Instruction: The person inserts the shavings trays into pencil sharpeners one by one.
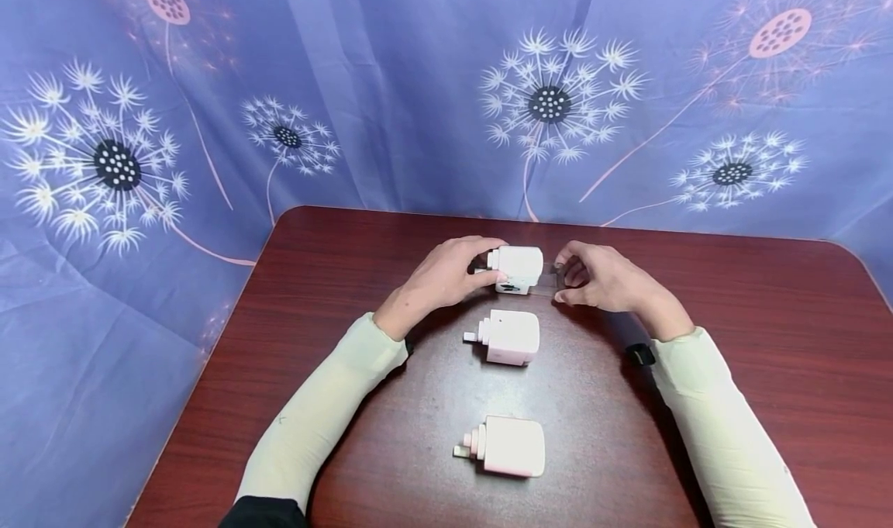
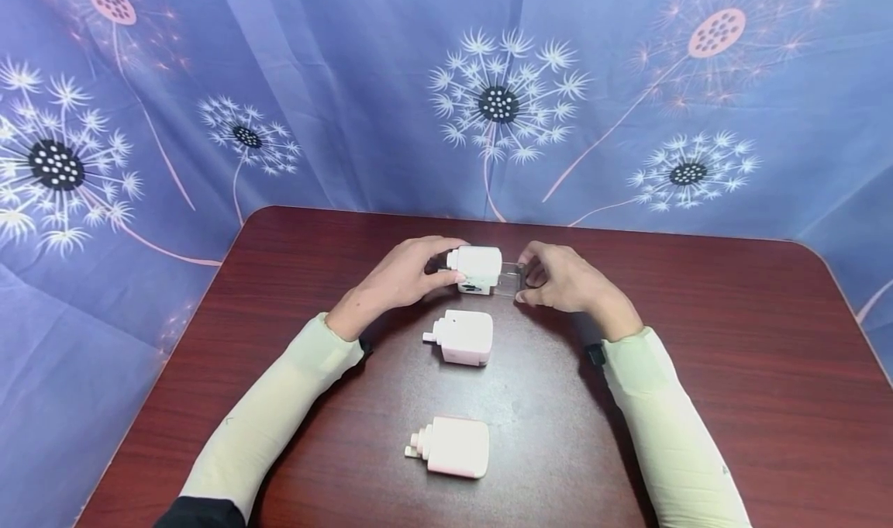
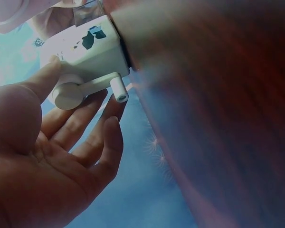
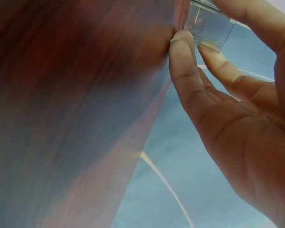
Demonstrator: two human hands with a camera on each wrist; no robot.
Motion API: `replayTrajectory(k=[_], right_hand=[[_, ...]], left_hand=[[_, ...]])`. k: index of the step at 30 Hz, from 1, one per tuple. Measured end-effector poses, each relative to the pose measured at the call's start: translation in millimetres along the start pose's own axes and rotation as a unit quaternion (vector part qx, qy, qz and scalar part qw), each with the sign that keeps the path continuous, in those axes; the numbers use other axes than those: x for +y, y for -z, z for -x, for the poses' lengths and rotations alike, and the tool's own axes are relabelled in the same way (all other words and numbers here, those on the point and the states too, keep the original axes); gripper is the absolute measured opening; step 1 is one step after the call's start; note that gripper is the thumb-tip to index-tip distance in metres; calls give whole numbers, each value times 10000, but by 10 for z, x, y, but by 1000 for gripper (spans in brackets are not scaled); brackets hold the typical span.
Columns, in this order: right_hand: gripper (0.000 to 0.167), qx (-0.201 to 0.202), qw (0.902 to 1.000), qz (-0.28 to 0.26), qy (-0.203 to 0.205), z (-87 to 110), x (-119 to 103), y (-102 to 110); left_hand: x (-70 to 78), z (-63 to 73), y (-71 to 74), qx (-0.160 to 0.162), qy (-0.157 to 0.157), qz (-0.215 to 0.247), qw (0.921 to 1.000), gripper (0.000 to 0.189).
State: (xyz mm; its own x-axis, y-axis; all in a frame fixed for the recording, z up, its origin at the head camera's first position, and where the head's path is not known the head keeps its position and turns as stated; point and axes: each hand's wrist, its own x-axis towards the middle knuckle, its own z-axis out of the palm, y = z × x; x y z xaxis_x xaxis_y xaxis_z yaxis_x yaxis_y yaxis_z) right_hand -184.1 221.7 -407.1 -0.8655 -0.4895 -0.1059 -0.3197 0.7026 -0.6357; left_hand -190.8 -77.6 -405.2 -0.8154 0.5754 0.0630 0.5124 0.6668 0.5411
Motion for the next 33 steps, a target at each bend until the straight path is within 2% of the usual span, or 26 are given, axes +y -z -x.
replayTrajectory(k=[8,17,28,33], right_hand=[[43,36,9998,85,189,-9,-24,-5],[43,-36,9998,188,108,-24,-63,-1],[44,-52,9982,560,226,-58,-111,19],[44,-51,9983,528,221,-63,-121,6]], left_hand=[[16,21,11,63,-26,-197,9998,58],[8,19,-9,66,-128,-258,9996,58],[6,23,-6,83,-173,-383,9991,57],[12,16,-8,77,-195,-399,9990,57]])
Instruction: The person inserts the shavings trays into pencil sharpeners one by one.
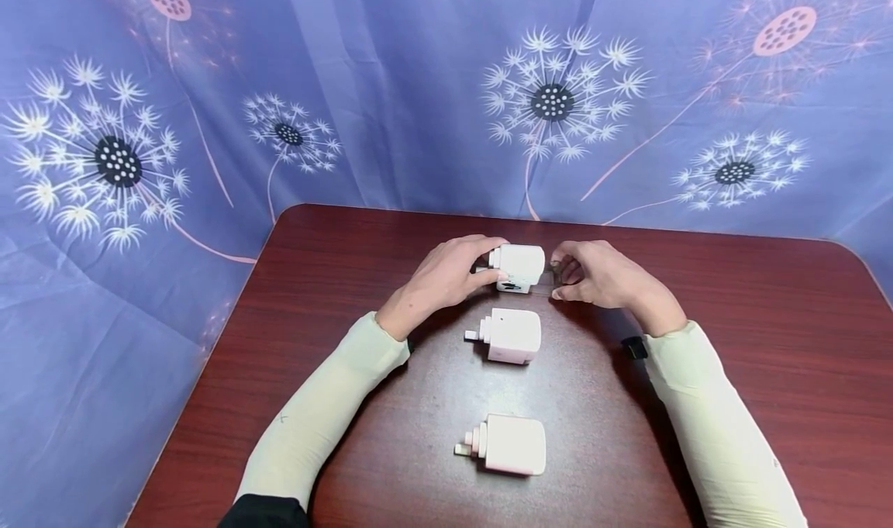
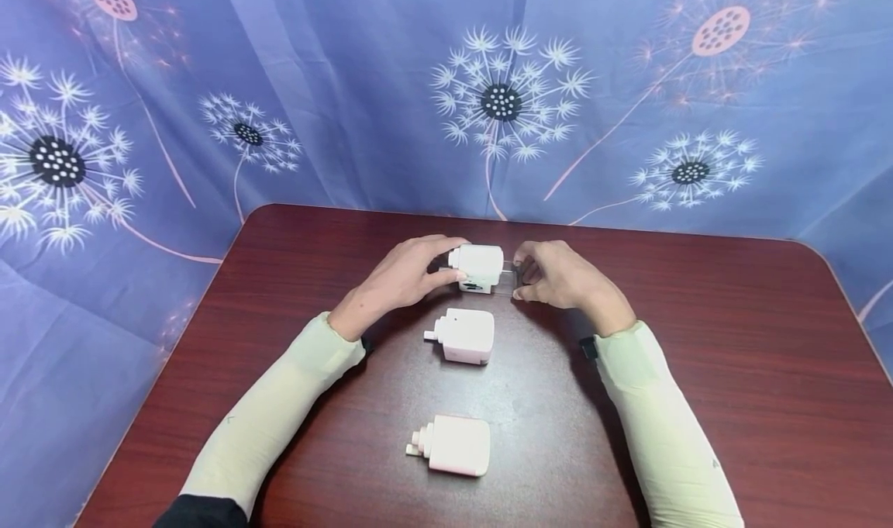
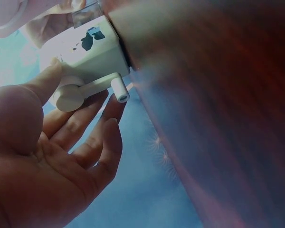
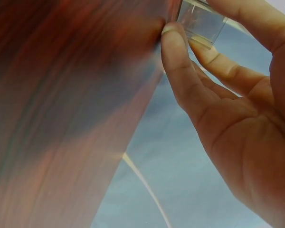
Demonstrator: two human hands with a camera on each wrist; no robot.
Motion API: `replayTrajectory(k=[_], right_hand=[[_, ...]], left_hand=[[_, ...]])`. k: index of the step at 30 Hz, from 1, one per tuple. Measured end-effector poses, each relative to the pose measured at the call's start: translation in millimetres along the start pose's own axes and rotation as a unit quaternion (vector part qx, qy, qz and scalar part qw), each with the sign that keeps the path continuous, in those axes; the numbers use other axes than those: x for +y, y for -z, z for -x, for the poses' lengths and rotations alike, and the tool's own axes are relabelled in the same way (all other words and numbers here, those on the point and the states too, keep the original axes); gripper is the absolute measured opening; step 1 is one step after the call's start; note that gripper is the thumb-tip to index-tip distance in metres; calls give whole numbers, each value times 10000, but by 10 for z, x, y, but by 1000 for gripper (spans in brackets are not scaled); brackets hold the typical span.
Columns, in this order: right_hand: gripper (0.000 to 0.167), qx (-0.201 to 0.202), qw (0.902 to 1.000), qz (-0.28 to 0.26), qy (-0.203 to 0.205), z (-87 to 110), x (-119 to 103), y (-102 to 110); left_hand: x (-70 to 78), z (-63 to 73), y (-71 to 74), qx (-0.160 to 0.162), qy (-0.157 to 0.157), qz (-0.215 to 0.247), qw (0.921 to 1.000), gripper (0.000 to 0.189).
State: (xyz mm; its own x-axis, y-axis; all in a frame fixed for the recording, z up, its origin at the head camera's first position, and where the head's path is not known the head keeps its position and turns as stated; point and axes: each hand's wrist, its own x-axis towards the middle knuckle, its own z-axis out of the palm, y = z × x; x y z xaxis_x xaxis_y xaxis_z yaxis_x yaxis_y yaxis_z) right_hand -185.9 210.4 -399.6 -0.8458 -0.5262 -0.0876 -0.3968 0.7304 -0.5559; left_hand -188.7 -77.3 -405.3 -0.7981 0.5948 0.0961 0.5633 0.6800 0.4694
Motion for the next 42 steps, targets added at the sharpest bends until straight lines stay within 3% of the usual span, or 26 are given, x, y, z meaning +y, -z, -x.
replayTrajectory(k=[28,42], right_hand=[[46,-154,9998,-69,77,-50,-66,-31],[36,-126,9998,-34,144,-96,-72,-68]], left_hand=[[3,-5,-11,-49,129,-59,9999,57],[17,-3,-3,-46,123,-51,9999,56]])
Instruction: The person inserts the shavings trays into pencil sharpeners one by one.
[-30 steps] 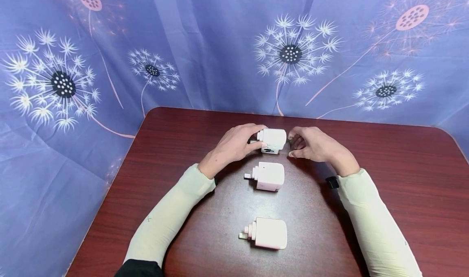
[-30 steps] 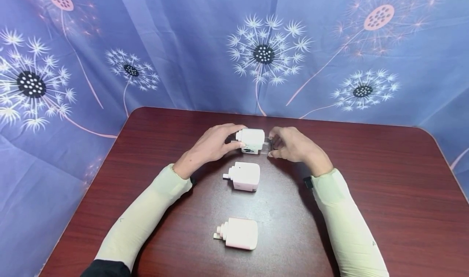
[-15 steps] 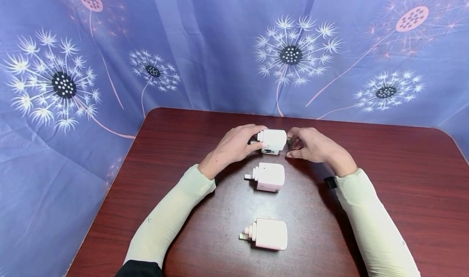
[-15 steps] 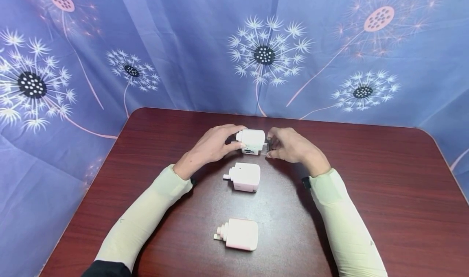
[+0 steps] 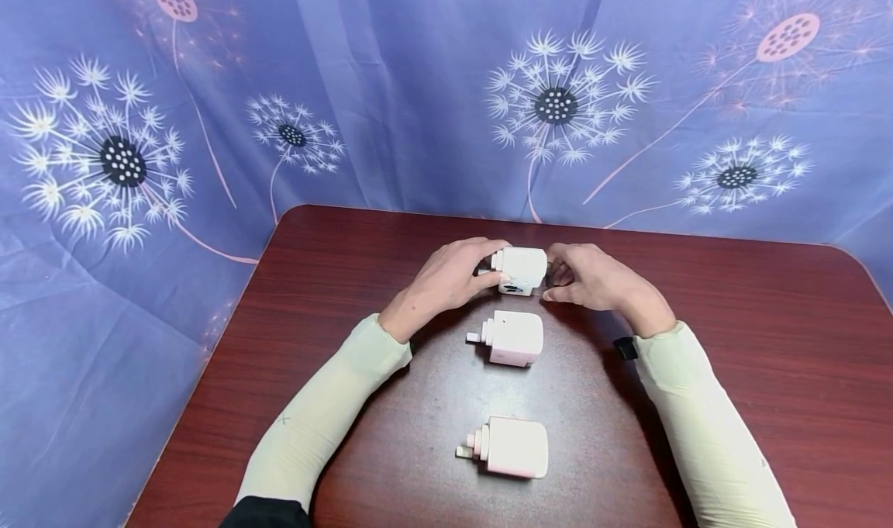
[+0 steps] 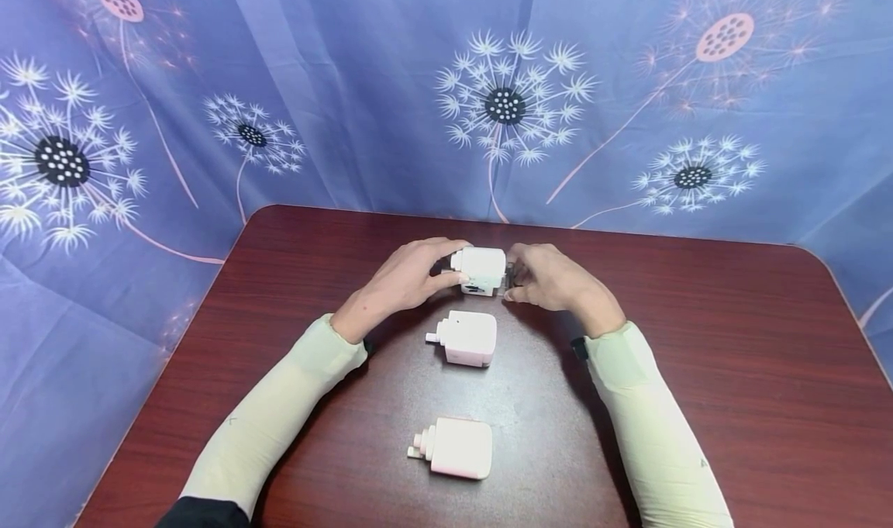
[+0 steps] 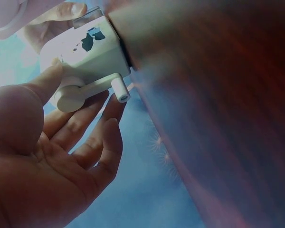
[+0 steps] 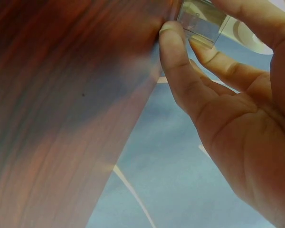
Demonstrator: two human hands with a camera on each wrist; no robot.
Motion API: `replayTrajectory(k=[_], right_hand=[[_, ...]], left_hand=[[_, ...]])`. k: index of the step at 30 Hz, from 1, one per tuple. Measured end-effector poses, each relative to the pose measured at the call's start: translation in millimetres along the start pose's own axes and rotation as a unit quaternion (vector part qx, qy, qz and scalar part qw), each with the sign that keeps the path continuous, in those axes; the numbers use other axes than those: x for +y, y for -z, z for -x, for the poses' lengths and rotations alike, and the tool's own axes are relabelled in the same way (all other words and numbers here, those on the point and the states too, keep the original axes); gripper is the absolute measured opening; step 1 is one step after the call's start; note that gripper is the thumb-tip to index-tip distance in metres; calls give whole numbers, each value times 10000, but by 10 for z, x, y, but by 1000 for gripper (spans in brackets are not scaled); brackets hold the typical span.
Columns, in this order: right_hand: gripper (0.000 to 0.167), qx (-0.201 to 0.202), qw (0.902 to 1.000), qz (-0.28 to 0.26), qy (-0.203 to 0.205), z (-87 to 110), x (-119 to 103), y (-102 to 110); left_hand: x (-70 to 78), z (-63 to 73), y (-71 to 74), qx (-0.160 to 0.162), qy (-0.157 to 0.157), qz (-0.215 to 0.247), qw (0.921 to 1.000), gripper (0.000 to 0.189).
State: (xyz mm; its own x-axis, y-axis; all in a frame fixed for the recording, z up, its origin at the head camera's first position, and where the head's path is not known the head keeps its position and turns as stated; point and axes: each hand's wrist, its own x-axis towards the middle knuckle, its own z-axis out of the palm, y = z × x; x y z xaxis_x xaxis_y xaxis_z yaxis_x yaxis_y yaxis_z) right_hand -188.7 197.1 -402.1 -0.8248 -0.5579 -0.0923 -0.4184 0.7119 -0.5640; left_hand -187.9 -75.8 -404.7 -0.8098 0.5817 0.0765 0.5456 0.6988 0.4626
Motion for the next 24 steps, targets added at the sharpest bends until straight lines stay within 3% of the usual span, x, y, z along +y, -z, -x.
replayTrajectory(k=[24], right_hand=[[33,5,10000,-32,2,-24,-47,-1]], left_hand=[[-4,-1,-9,22,-26,43,10000,56]])
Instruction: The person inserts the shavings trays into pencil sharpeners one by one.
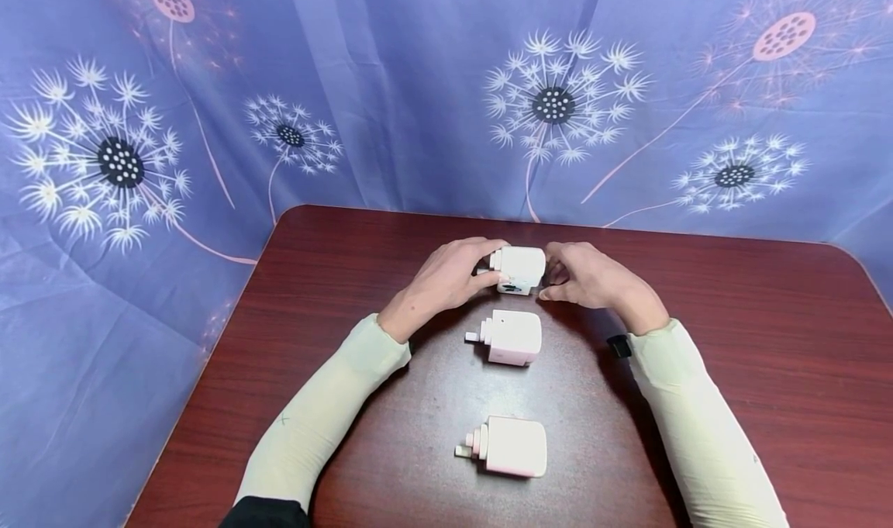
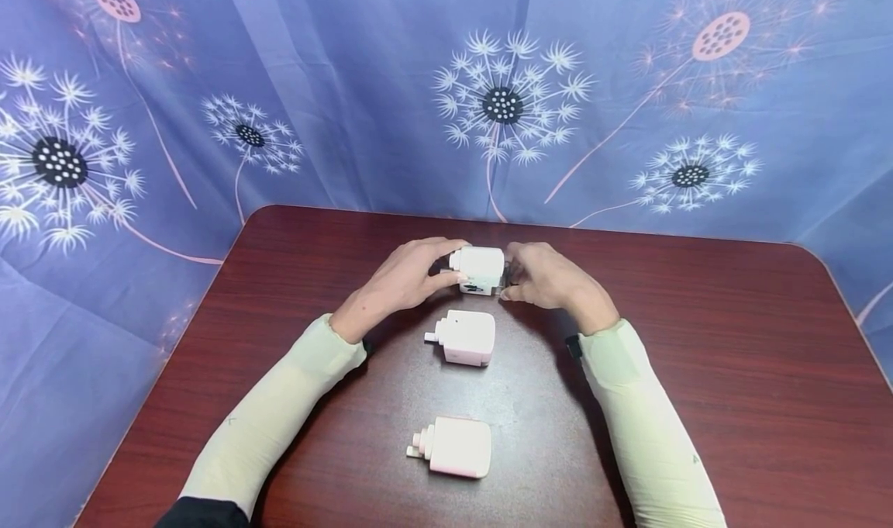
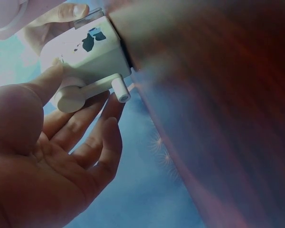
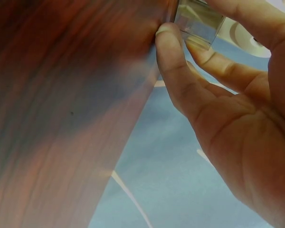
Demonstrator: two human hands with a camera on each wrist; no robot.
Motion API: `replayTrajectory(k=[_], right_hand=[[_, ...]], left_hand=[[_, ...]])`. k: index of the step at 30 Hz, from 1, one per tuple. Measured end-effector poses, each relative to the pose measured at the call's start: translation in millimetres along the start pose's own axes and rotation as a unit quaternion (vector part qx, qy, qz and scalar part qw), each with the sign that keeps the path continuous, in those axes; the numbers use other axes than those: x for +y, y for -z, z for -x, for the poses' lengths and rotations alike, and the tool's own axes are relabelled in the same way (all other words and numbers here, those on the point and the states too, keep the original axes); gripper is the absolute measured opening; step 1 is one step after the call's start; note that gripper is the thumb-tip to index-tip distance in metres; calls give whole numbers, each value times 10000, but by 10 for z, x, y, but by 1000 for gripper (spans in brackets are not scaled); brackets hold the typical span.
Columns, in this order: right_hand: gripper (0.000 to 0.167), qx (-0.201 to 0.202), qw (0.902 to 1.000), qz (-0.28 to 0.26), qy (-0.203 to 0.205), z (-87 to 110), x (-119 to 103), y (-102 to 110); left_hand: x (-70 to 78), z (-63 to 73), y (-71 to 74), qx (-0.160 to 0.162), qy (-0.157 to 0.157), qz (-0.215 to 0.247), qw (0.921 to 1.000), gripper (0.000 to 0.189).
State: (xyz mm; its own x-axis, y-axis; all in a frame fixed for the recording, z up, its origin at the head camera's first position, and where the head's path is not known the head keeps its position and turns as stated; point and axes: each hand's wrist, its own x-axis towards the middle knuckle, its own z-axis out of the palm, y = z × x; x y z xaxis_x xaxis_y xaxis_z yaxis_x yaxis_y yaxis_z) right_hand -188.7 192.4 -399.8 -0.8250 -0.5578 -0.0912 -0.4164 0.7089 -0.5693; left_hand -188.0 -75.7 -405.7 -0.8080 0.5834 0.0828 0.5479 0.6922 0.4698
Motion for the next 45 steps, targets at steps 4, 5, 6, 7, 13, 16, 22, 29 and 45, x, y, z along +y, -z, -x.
replayTrajectory(k=[4,5,6,7,13,16,22,29,45], right_hand=[[33,1,10000,46,-4,-10,-4,0],[33,0,10000,54,-6,-11,-4,0],[33,1,10000,59,-12,-13,-4,0],[33,-1,10000,51,-16,-14,-3,0],[33,6,10000,23,-40,-28,10,-3],[33,23,10000,42,-10,-37,9,-6],[33,26,10000,30,12,-53,-1,-9],[34,-27,10000,48,-40,-71,-23,-9],[33,13,9998,181,77,-99,-62,-24]], left_hand=[[4,-5,5,8,-18,-17,10000,56],[6,-7,7,7,-22,-20,10000,57],[8,-8,7,5,-26,-24,10000,57],[9,-9,8,4,-25,-23,10000,57],[11,-14,6,-3,-4,16,10000,57],[9,-17,2,-7,-4,33,10000,57],[9,-14,-1,13,-4,43,10000,57],[7,-11,-1,-20,-15,44,10000,57],[12,-7,-2,3,-11,73,10000,58]])
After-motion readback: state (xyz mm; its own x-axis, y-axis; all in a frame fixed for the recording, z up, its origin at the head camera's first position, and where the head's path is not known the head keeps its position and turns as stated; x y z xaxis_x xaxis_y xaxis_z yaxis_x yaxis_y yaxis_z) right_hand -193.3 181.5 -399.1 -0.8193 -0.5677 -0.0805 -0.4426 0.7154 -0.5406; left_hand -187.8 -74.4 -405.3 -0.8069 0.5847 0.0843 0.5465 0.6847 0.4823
